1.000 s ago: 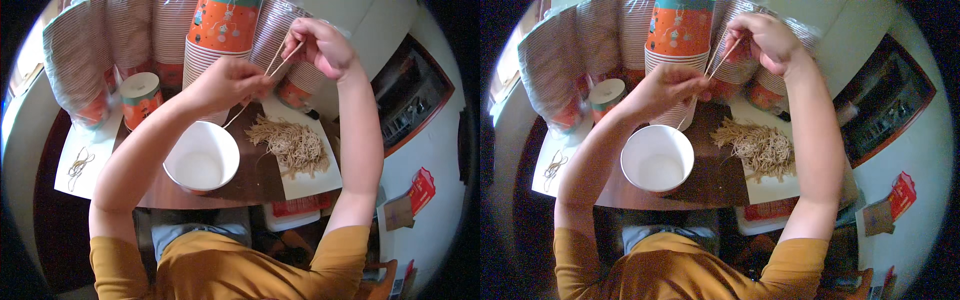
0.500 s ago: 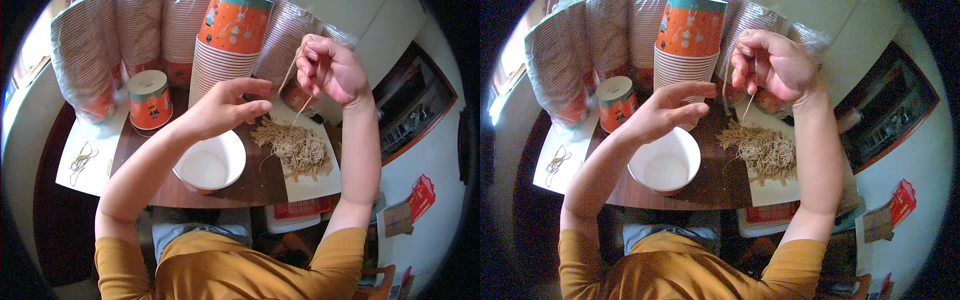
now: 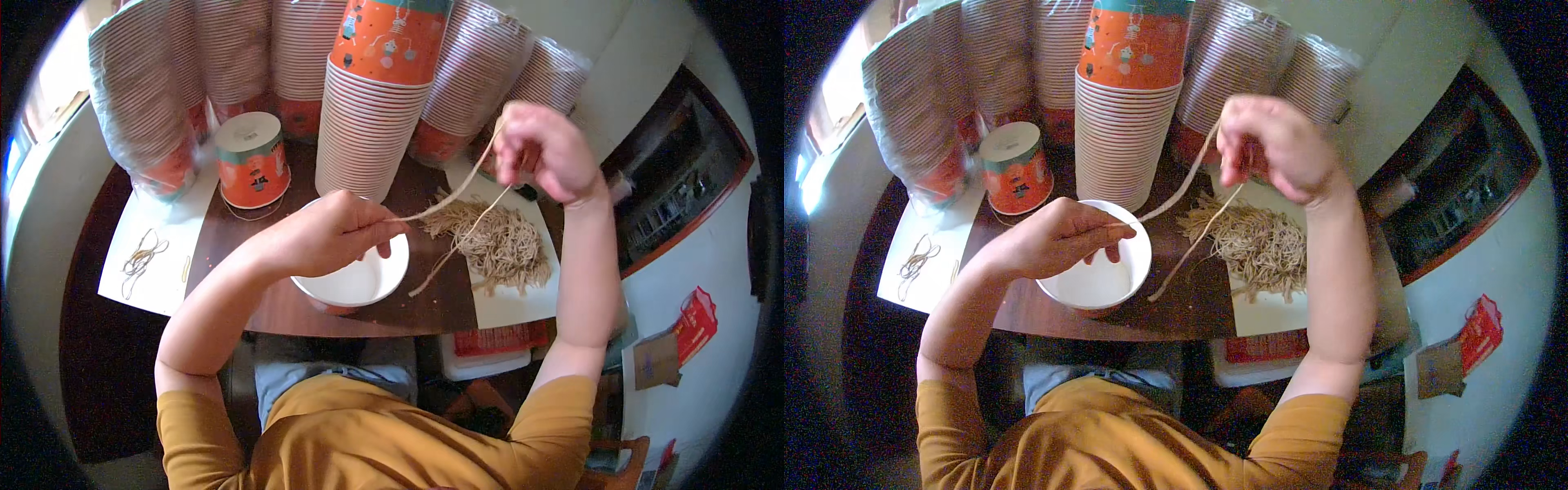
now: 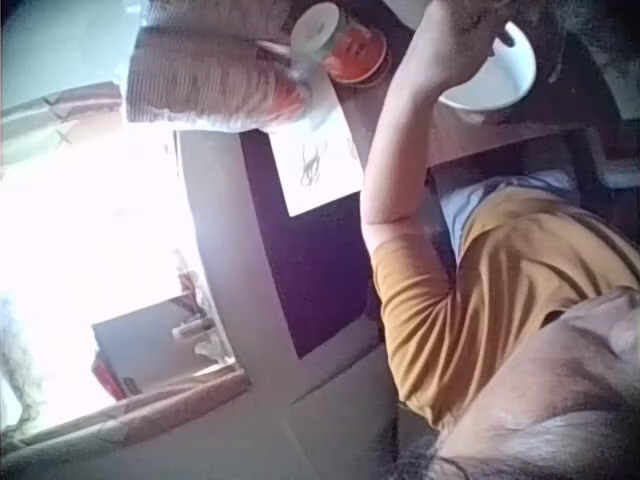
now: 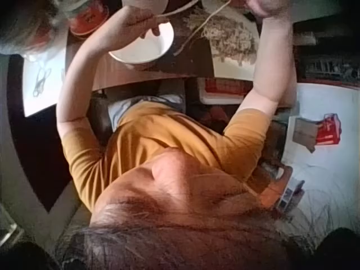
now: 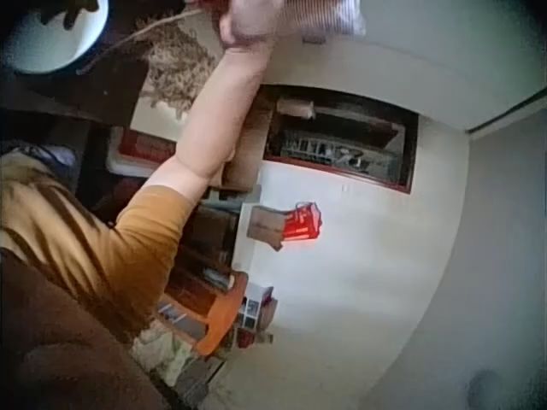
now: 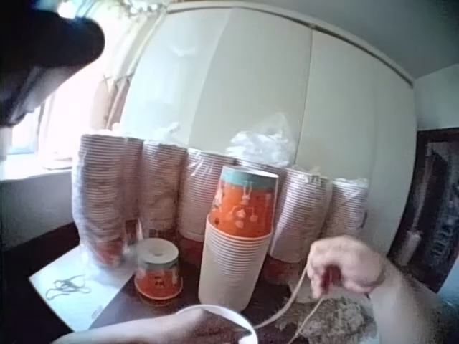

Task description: Threading and tying strings through pre-punched holes in paper buckets to create handles.

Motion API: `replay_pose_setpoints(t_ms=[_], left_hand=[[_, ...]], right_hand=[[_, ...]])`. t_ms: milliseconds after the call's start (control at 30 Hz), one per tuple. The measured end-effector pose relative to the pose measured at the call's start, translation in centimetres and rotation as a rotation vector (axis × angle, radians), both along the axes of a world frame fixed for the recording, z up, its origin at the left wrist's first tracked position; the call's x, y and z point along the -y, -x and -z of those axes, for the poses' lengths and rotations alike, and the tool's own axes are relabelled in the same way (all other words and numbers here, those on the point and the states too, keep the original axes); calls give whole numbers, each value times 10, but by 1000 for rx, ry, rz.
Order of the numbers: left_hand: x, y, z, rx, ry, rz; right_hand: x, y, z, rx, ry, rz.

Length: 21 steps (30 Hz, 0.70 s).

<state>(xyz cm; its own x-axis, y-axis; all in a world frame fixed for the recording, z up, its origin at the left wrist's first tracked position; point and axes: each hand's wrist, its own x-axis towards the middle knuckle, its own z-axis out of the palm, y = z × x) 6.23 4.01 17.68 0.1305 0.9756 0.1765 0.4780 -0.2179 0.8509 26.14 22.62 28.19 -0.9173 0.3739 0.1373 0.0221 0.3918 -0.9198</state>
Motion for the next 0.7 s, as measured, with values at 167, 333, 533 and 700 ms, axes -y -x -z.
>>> replay_pose_setpoints(t_ms=[167,333,533,700], left_hand=[[15,-2,-24,-793,-45,-123],[20,-7,-28,-992,-245,-223],[40,-3,-23,-942,-194,-217],[44,3,-23,-950,-91,-245]], right_hand=[[13,22,68,-39,-416,268],[79,52,106,-149,612,-290],[88,56,106,-86,373,-148],[94,59,108,-137,-123,-9]])
